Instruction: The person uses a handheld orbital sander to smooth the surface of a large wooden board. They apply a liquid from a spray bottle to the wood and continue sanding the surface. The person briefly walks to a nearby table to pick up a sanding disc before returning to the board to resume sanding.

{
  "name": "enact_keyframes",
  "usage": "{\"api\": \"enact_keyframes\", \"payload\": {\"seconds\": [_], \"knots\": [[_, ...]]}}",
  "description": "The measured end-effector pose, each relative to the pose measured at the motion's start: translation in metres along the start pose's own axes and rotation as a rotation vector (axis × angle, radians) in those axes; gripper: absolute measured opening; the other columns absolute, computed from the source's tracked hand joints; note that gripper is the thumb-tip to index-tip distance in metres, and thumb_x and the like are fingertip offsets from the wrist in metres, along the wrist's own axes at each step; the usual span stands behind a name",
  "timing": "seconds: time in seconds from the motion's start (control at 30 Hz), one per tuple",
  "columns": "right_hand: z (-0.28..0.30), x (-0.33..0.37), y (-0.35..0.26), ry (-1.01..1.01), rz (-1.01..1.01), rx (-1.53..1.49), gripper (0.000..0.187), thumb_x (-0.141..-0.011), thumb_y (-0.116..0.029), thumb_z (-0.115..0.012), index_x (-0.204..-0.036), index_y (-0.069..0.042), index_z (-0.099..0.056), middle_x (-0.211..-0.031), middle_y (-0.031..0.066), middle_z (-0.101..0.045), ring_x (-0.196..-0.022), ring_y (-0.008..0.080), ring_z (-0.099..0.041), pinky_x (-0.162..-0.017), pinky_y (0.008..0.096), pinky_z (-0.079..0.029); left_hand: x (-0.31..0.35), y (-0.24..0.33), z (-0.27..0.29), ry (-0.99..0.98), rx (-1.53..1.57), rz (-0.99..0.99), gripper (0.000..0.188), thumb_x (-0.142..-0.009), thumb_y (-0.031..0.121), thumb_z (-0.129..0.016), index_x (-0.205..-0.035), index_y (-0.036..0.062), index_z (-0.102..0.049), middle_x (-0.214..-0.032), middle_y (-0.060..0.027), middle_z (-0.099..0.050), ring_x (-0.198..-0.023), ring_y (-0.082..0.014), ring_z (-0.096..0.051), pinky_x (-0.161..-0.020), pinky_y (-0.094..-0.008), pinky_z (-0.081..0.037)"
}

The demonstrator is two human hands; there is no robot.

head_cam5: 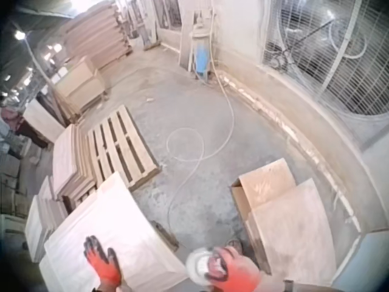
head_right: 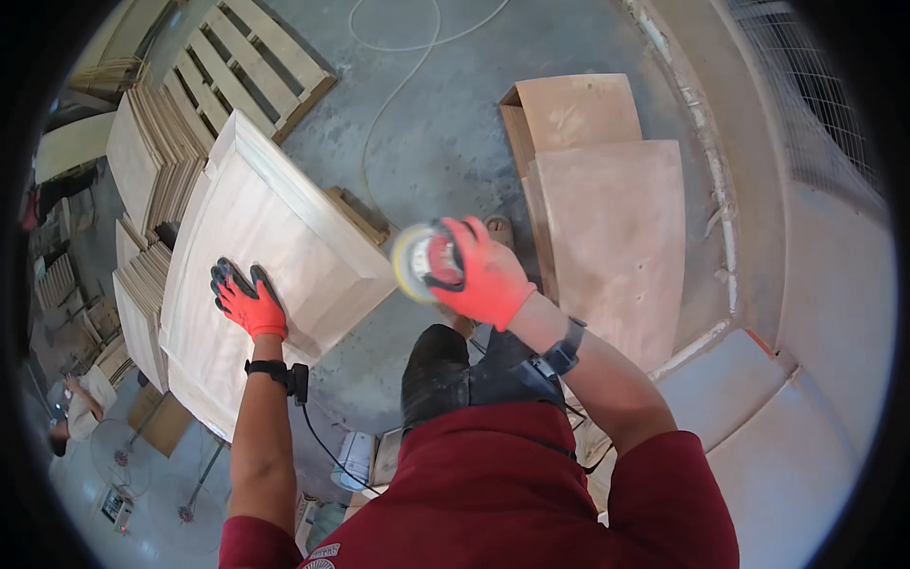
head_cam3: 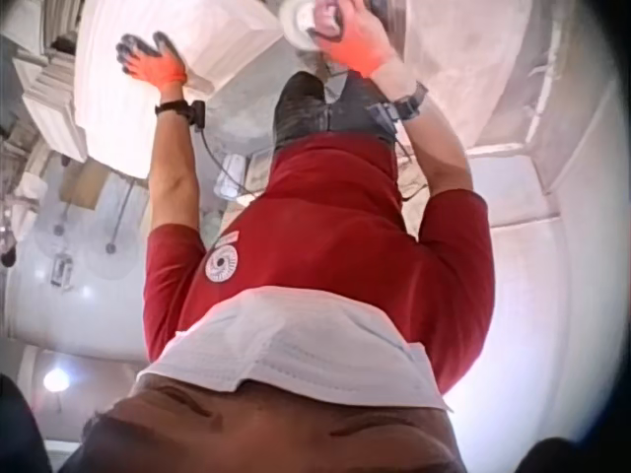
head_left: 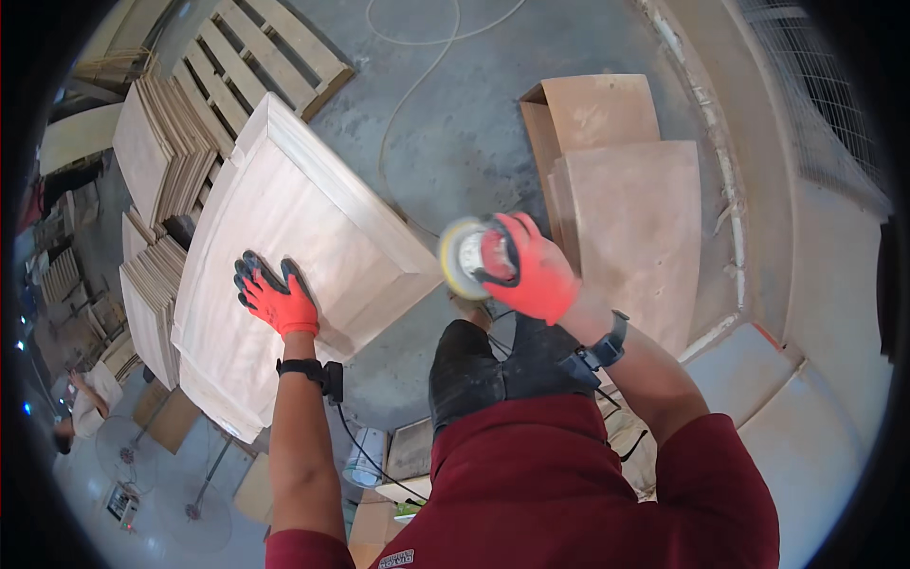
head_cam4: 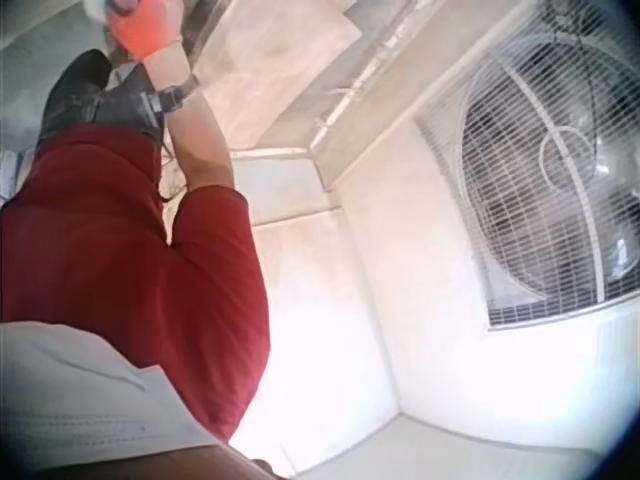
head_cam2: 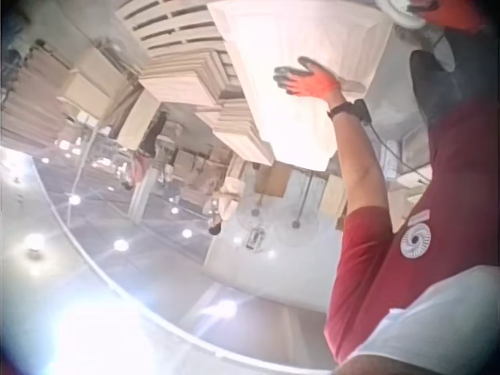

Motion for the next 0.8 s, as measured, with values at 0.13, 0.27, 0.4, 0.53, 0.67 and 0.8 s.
{"api": "enact_keyframes", "payload": {"seconds": [0.13, 0.27, 0.4, 0.53, 0.67, 0.8], "knots": [[-0.011, -0.022, -0.052, -0.024, 0.154, 0.184, 0.084, -0.071, -0.031, -0.086, -0.142, -0.008, -0.046, -0.131, 0.0209, -0.052, -0.107, 0.0424, -0.063, -0.089, 0.0474, -0.055, -0.002, -0.005, -0.006, 0.013, 0.022, 0.005, 0.073, -0.091, 0.035, -0.064, -0.151, 0.0029, -0.037, -0.163, -0.0204, -0.026, -0.154, -0.0355, -0.018, -0.125, -0.0517, -0.008], [-0.024, -0.046, -0.023, -0.034, 0.148, -0.033, 0.080, -0.078, -0.033, -0.082, -0.145, -0.009, -0.045, -0.133, 0.0199, -0.053, -0.109, 0.0344, -0.065, -0.090, 0.0444, -0.054, 0.003, -0.002, -0.001, 0.007, 0.006, -0.016, 0.071, -0.094, 0.030, -0.062, -0.153, 0.0025, -0.034, -0.163, -0.0233, -0.025, -0.154, -0.0349, -0.018, -0.125, -0.0503, -0.008], [-0.069, -0.085, 0.052, -0.493, -0.325, -0.920, 0.060, -0.091, -0.032, -0.073, -0.141, -0.006, -0.051, -0.126, 0.0081, -0.063, -0.111, 0.0149, -0.061, -0.093, 0.0326, -0.051, 0.002, 0.001, 0.002, 0.044, 0.045, -0.049, 0.069, -0.094, 0.029, -0.060, -0.152, 0.0014, -0.035, -0.163, -0.0241, -0.026, -0.153, -0.0362, -0.018, -0.125, -0.0505, -0.007], [-0.110, -0.097, 0.066, -0.641, -0.544, -1.227, 0.047, -0.098, -0.032, -0.067, -0.137, -0.006, -0.059, -0.126, 0.0026, -0.064, -0.115, 0.0119, -0.058, -0.098, 0.0284, -0.047, 0.003, -0.001, 0.001, 0.050, 0.080, -0.052, 0.068, -0.093, 0.026, -0.060, -0.151, 0.0008, -0.035, -0.162, -0.0246, -0.027, -0.153, -0.0379, -0.018, -0.125, -0.0512, -0.008], [-0.120, -0.106, 0.068, -0.642, -0.440, -1.207, 0.054, -0.096, -0.037, -0.070, -0.139, -0.007, -0.057, -0.125, 0.0039, -0.065, -0.112, 0.0122, -0.059, -0.097, 0.0302, -0.048, 0.003, -0.003, -0.001, 0.065, 0.095, -0.073, 0.068, -0.092, 0.024, -0.059, -0.151, 0.0007, -0.036, -0.161, -0.0247, -0.027, -0.152, -0.0390, -0.019, -0.125, -0.0522, -0.009], [-0.066, -0.107, 0.032, -0.303, -0.288, -0.657, 0.061, -0.087, -0.038, -0.078, -0.135, -0.008, -0.056, -0.125, 0.0103, -0.062, -0.111, 0.0195, -0.062, -0.094, 0.0348, -0.052, 0.005, -0.009, -0.003, 0.042, 0.100, -0.056, 0.071, -0.089, 0.023, -0.062, -0.151, 0.0005, -0.035, -0.162, -0.0245, -0.027, -0.152, -0.0400, -0.018, -0.124, -0.0534, -0.008]]}}
Point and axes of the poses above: each hand's wrist, its own x-axis away from the middle knuckle, its own z-axis out of the back of the hand, y = z × x, the point moved 6 cm from there along -x, towards the middle knuckle
